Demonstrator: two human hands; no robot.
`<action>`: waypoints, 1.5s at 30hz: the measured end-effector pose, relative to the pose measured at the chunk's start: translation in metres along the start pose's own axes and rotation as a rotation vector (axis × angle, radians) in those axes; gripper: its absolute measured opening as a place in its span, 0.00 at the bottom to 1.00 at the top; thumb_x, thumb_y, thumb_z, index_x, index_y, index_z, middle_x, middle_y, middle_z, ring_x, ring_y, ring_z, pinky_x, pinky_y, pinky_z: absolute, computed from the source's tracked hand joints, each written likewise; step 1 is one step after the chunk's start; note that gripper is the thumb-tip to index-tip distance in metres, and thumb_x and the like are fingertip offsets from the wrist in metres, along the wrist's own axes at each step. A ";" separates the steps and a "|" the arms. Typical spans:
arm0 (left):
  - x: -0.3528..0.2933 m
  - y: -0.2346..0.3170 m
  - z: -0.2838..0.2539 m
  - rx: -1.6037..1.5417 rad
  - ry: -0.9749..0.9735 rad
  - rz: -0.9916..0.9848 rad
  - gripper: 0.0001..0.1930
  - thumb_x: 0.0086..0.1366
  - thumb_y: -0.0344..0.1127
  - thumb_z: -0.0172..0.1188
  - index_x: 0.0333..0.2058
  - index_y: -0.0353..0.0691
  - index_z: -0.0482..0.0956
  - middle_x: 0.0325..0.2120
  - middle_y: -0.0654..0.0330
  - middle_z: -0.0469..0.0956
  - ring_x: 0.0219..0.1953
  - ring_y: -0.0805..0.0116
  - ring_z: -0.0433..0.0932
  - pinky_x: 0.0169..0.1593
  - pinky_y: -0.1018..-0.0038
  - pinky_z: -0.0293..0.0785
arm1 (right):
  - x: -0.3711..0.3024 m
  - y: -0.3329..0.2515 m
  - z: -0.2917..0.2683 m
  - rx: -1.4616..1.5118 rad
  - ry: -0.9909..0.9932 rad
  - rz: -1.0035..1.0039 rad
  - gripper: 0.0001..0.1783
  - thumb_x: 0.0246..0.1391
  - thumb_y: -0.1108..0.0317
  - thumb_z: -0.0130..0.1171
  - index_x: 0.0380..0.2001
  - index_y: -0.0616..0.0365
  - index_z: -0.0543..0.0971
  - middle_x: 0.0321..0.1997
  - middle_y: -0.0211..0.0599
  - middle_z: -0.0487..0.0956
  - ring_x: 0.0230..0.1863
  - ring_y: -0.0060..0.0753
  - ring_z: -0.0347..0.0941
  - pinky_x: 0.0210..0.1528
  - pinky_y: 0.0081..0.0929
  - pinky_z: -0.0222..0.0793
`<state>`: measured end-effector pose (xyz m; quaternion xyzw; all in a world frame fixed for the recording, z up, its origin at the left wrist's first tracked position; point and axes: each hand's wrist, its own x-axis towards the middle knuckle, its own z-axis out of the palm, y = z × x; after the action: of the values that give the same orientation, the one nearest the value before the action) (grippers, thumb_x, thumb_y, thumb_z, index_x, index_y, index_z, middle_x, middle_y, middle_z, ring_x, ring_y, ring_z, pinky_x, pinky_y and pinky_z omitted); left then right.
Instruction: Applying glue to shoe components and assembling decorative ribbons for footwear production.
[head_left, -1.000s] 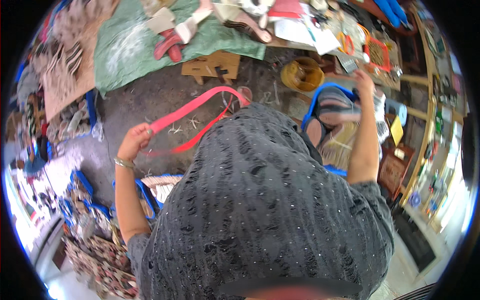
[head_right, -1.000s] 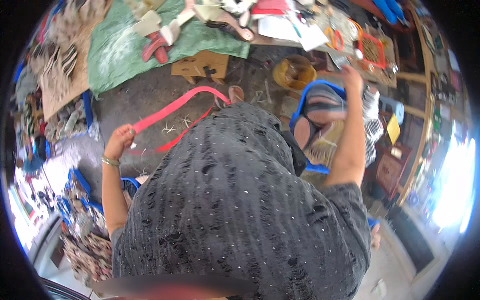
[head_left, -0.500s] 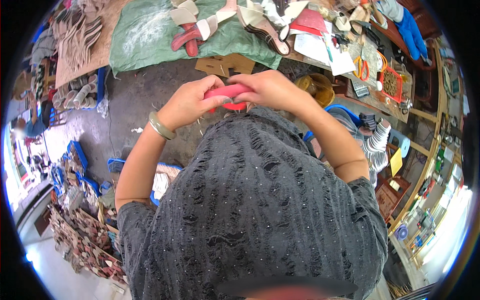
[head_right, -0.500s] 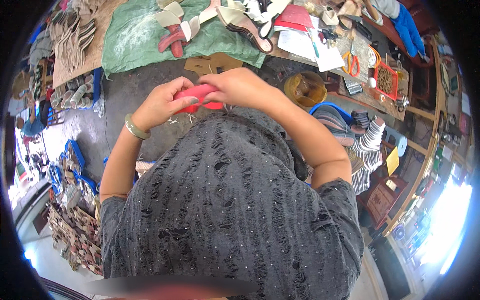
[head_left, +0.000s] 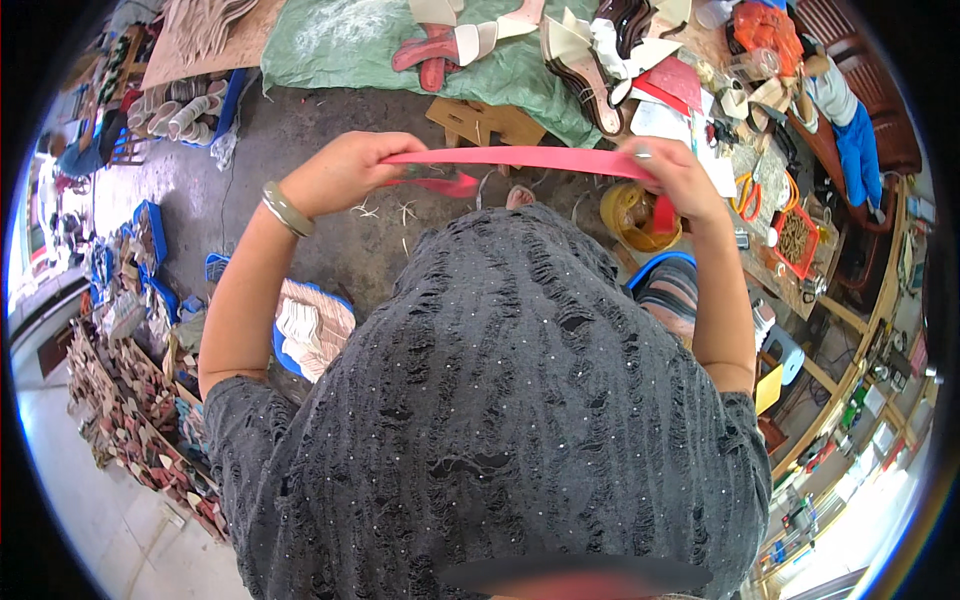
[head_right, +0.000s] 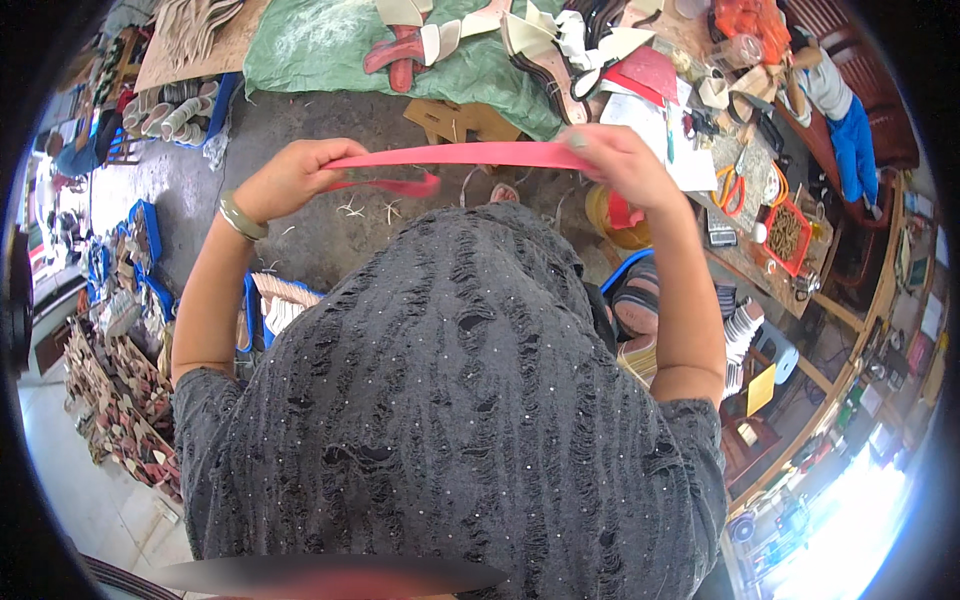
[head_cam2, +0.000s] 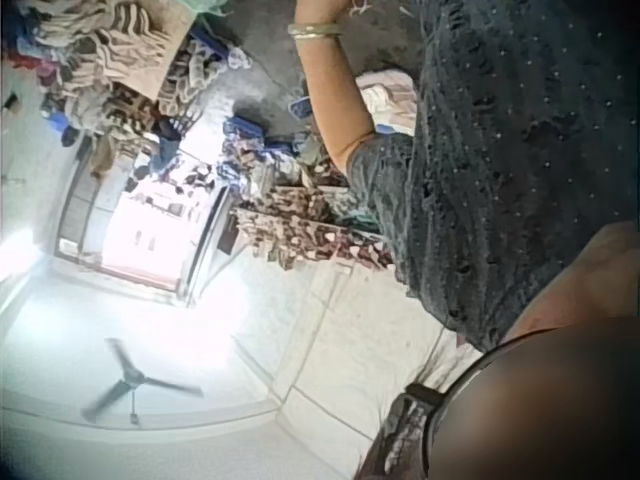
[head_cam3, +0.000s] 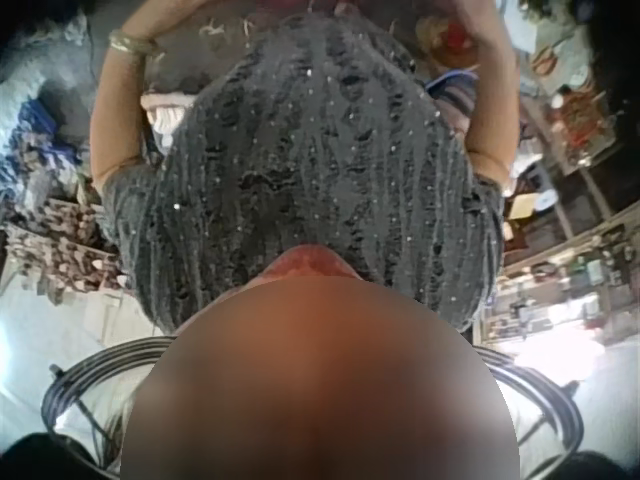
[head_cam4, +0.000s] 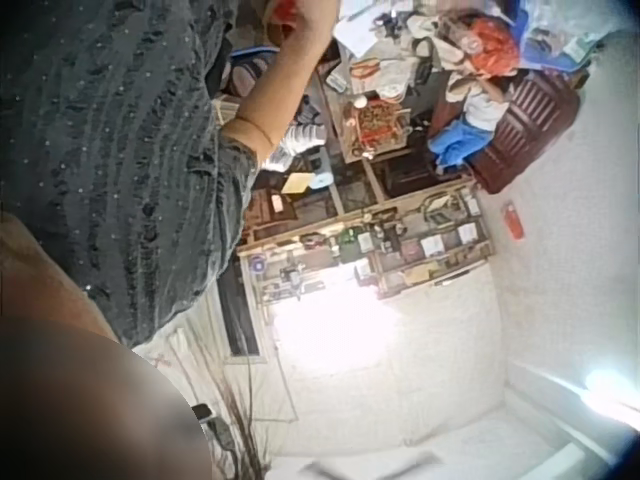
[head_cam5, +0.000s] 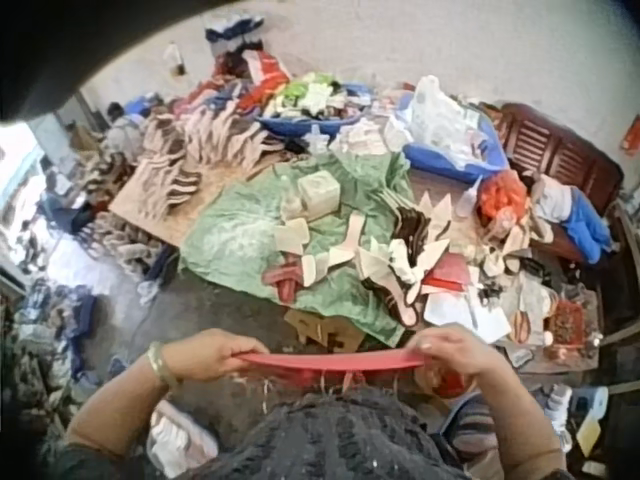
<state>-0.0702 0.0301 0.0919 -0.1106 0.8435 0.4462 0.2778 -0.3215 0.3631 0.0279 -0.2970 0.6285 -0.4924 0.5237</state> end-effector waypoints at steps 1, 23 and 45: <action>-0.003 -0.010 -0.007 -0.018 0.017 0.004 0.13 0.66 0.30 0.50 0.47 0.33 0.74 0.33 0.63 0.78 0.37 0.74 0.73 0.44 0.77 0.70 | -0.005 0.013 -0.012 0.075 0.111 -0.016 0.18 0.62 0.55 0.52 0.41 0.60 0.79 0.22 0.17 0.68 0.21 0.10 0.55 0.21 0.15 0.47; 0.082 -0.009 0.082 -0.471 -0.268 0.036 0.33 0.72 0.60 0.32 0.58 0.40 0.71 0.55 0.56 0.73 0.58 0.65 0.69 0.64 0.69 0.60 | 0.070 0.057 0.074 0.377 0.066 0.137 0.13 0.62 0.61 0.53 0.42 0.56 0.79 0.22 0.15 0.69 0.22 0.09 0.58 0.23 0.13 0.50; 0.037 -0.260 -0.050 -1.760 1.291 0.378 0.13 0.72 0.41 0.46 0.48 0.42 0.72 0.15 0.72 0.54 0.17 0.80 0.54 0.23 0.81 0.54 | 0.069 0.181 0.065 0.462 0.204 0.577 0.13 0.62 0.61 0.51 0.24 0.50 0.72 0.14 0.16 0.59 0.13 0.13 0.50 0.17 0.17 0.45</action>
<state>-0.0061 -0.1584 -0.0861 -0.3508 0.2217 0.7837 -0.4621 -0.2530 0.3430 -0.1632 0.0684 0.6077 -0.4803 0.6288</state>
